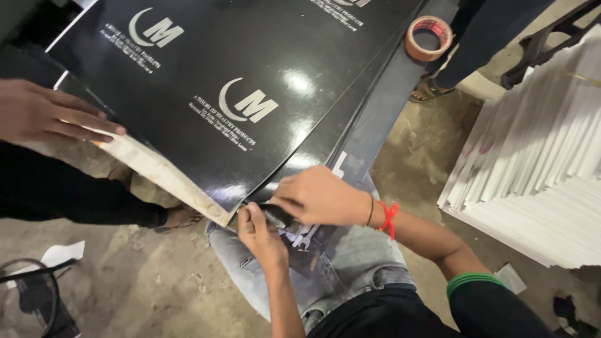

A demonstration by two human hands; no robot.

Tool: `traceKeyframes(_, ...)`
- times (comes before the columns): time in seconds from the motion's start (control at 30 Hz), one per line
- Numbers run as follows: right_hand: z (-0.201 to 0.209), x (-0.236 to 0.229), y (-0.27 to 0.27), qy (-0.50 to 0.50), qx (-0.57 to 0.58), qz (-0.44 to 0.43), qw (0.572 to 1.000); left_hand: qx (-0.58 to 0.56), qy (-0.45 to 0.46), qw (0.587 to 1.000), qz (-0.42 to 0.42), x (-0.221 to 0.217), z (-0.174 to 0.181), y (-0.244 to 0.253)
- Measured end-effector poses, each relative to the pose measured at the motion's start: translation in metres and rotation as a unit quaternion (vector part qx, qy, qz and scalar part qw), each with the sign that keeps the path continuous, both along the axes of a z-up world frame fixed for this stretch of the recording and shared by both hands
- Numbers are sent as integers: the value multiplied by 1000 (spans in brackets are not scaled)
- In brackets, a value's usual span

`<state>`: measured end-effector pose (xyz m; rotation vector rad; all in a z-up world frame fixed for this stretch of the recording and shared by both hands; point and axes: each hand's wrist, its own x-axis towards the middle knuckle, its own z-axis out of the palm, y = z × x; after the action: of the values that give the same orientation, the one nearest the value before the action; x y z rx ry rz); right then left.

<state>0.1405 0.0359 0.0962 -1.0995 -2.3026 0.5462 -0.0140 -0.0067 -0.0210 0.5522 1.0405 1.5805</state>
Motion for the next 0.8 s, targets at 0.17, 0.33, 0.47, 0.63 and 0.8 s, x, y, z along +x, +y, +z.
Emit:
traceKeyframes(0.17,-6,0,7,112,-66,-50,990,-26,79,996,12,2,2,0)
traceKeyframes(0.33,-41,12,20,224,-256,-36,940,39,11,999,-10,2,-9,0)
traceKeyframes(0.47,-71,23,44,379,-336,-8,862,56,-23,998,-27,1,-23,-4)
traceKeyframes(0.63,-54,-1,31,524,-105,-111,838,39,-35,998,-28,1,-14,-1)
traceKeyframes(0.8,-25,-33,25,314,145,-13,938,65,-23,998,-16,4,-19,2)
